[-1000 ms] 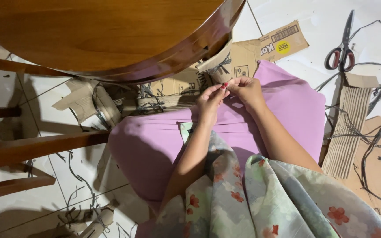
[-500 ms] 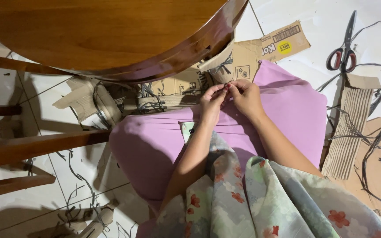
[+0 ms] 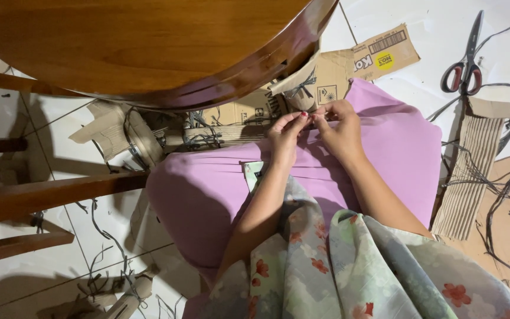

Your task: Wrapping cardboard around the legs of a wooden stool and securing it with string for protection.

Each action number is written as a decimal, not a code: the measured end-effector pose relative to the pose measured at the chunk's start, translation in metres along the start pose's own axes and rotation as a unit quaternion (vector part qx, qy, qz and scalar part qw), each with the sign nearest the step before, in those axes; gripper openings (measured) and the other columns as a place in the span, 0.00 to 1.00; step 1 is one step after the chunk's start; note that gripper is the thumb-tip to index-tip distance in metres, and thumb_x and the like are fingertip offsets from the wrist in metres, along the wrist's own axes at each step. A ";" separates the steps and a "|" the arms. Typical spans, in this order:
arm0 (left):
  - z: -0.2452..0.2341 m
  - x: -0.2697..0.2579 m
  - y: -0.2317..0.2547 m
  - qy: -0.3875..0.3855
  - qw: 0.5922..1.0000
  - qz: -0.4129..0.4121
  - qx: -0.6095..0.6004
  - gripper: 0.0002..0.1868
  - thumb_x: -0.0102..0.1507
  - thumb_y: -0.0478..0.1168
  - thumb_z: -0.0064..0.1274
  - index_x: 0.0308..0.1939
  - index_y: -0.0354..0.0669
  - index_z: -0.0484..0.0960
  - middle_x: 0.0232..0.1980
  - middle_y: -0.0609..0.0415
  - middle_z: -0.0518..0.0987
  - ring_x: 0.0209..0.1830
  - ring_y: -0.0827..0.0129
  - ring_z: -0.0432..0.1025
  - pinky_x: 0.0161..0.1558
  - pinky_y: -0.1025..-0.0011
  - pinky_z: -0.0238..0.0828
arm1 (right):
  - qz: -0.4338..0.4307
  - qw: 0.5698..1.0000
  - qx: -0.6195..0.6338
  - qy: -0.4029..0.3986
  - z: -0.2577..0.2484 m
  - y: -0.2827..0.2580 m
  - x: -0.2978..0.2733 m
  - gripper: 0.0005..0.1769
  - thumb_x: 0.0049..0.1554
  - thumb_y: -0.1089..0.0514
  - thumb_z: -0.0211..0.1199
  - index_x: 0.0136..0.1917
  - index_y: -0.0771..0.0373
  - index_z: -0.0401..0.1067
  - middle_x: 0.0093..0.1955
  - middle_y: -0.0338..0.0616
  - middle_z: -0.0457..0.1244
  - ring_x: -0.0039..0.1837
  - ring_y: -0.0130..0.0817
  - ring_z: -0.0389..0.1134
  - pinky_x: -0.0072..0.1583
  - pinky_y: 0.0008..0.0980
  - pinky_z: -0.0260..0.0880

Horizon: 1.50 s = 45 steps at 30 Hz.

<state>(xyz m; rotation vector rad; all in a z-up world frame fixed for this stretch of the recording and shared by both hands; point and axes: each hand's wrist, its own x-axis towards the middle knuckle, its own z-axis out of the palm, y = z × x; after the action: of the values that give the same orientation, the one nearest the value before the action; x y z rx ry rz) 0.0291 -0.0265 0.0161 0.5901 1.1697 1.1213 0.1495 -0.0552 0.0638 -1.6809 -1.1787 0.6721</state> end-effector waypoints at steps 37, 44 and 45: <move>-0.018 0.023 -0.037 -0.022 0.991 0.072 0.110 0.08 0.64 0.41 0.63 0.47 0.46 0.87 0.38 0.57 0.80 0.39 0.77 0.70 0.46 0.76 0.74 | 0.108 0.991 0.084 0.009 0.012 0.016 0.008 0.03 0.60 0.61 0.68 0.44 0.61 0.79 0.33 0.40 0.66 0.38 0.26 0.65 0.42 0.24 0.65; -0.018 0.029 -0.042 -0.001 0.975 0.114 0.190 0.05 0.64 0.41 0.63 0.43 0.50 0.88 0.34 0.56 0.81 0.35 0.74 0.74 0.41 0.74 0.75 | -0.055 0.998 0.029 0.017 0.006 0.012 0.007 0.09 0.50 0.66 0.75 0.46 0.62 0.80 0.45 0.47 0.63 0.50 0.40 0.65 0.56 0.36 0.65; -0.016 0.028 -0.044 0.007 0.970 0.121 0.213 0.03 0.63 0.40 0.62 0.41 0.51 0.88 0.33 0.55 0.83 0.35 0.71 0.75 0.39 0.72 0.76 | -0.067 0.997 0.035 0.009 0.005 0.009 0.004 0.10 0.50 0.63 0.77 0.46 0.61 0.80 0.46 0.48 0.63 0.51 0.41 0.65 0.58 0.38 0.65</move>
<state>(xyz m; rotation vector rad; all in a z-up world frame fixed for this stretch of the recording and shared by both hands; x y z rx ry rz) 0.0300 -0.0202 -0.0388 1.0800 1.3901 1.0816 0.1506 -0.0504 0.0535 -1.5315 -1.2297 0.6075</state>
